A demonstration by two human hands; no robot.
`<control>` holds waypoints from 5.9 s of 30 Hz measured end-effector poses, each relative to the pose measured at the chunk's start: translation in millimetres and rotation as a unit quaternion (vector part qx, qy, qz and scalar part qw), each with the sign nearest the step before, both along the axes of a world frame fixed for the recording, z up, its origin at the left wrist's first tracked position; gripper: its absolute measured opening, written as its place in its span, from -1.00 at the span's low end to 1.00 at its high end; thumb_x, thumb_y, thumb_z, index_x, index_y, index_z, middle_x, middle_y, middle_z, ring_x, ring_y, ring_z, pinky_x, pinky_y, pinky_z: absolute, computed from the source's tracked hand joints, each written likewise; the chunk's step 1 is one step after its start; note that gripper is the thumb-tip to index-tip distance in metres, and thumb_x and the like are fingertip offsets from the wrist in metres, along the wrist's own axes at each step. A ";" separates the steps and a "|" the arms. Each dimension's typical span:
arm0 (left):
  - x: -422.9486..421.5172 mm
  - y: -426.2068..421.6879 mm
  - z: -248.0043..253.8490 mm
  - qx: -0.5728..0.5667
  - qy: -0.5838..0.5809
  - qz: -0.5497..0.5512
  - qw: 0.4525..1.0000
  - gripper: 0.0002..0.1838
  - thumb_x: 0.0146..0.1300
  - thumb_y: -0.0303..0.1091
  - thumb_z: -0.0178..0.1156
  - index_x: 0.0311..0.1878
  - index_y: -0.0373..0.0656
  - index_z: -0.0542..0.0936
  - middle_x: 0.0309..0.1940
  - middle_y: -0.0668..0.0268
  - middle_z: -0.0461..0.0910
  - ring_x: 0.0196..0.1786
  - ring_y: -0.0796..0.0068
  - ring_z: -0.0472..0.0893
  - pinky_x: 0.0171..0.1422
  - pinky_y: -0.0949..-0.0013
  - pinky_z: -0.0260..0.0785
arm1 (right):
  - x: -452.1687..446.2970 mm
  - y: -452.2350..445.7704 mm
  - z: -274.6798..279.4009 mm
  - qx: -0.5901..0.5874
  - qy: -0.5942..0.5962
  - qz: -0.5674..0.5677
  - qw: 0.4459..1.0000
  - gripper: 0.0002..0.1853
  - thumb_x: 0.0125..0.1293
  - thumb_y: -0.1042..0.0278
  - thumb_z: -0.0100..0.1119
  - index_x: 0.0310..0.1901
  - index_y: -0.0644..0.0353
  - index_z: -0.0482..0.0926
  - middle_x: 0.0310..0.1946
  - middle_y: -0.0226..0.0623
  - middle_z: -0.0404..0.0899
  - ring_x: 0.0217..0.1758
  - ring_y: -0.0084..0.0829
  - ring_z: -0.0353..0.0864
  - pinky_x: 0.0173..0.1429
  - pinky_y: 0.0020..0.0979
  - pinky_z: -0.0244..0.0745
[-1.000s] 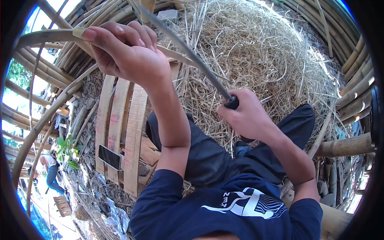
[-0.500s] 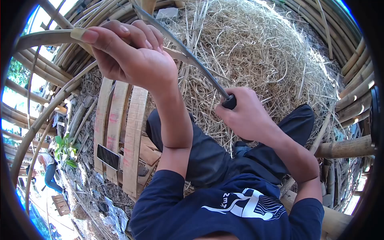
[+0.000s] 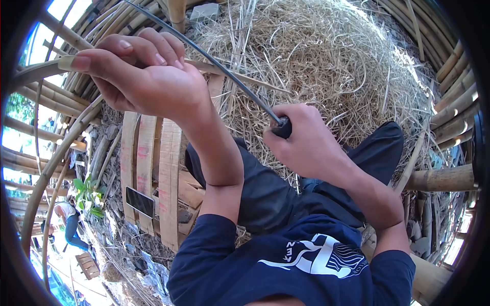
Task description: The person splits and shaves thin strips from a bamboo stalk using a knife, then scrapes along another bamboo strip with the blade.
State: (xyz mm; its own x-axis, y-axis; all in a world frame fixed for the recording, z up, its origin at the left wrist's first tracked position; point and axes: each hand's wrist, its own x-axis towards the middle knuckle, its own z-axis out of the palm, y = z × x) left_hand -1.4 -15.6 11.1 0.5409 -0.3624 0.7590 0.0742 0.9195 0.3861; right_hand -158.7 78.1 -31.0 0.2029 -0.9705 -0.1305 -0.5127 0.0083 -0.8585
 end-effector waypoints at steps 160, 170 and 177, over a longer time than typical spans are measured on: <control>-6.0 5.1 8.6 0.015 -0.011 0.043 0.999 -0.39 0.46 0.20 -0.32 -0.63 0.03 0.29 -0.87 0.58 0.04 -0.87 0.73 -0.01 -0.79 0.60 -0.18 | -24.2 -2.5 -62.3 -0.009 0.004 -0.017 1.000 -0.75 0.08 0.31 0.17 -0.42 0.40 0.61 -0.53 0.14 0.58 -0.37 0.04 0.63 -0.18 -0.12 0.51; 4.3 0.9 4.8 0.012 -0.010 0.068 0.998 -0.39 0.47 0.19 -0.35 -0.66 0.05 0.27 -0.87 0.57 0.04 -0.86 0.75 0.00 -0.79 0.61 -0.19 | -46.0 -17.2 -114.1 0.127 0.085 -0.093 0.984 -0.72 0.08 0.29 0.15 -0.44 0.43 0.60 -0.53 0.15 0.58 -0.38 -0.03 0.67 -0.18 -0.13 0.54; -4.9 7.0 8.5 0.016 0.000 0.036 0.999 -0.38 0.46 0.21 -0.30 -0.63 0.00 0.31 -0.87 0.55 0.05 -0.87 0.74 -0.02 -0.79 0.62 -0.20 | -12.6 -6.3 -76.3 -0.052 -0.011 -0.031 0.998 -0.77 0.07 0.32 0.15 -0.45 0.38 0.60 -0.55 0.07 0.59 -0.45 -0.01 0.65 -0.20 -0.11 0.54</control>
State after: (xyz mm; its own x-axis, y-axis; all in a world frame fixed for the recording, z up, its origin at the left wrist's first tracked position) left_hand -6.3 -8.6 19.6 0.5655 -0.3471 0.7481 0.0085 0.9095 0.4156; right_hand -171.3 71.8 -107.3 0.1428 -0.9894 -0.0253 -0.4945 -0.0492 -0.8678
